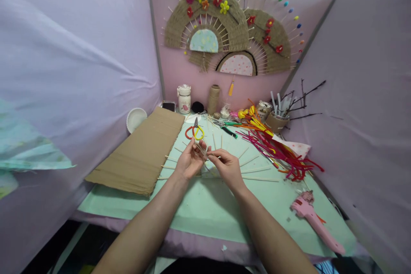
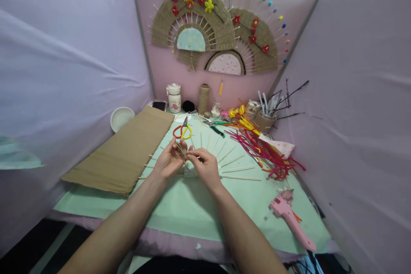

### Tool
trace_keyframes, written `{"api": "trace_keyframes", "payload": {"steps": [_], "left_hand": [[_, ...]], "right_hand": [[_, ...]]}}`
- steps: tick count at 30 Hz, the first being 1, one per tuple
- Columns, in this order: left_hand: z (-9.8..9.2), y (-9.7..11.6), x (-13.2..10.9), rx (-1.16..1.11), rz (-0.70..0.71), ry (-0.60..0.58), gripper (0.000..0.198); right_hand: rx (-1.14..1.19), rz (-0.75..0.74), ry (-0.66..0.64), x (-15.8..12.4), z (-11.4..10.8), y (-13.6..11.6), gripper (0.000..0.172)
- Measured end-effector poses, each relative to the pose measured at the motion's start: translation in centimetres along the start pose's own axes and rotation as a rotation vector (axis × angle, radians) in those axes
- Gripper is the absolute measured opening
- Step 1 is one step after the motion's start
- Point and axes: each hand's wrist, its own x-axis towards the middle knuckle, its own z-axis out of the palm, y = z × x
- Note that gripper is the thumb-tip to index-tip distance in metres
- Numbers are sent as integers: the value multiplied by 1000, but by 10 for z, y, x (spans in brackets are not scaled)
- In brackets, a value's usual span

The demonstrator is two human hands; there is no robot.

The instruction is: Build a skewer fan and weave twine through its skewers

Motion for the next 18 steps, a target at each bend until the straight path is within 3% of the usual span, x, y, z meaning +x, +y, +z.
{"api": "trace_keyframes", "payload": {"steps": [6,10,13,16,18], "left_hand": [[-2,-2,-2,105,34,-153,37],[-2,-7,-4,338,228,-184,42],[-3,-13,-6,524,388,-201,44],[-7,-20,-8,715,429,-256,45],[-10,-23,-10,822,441,-273,44]], "right_hand": [[-124,-68,-103,-3,4,1,9],[-199,-143,-191,-5,3,-3,9],[-223,-152,-126,-5,0,-6,16],[-176,-132,5,-3,-4,-7,11],[-140,-145,24,-2,-6,-7,13]]}}
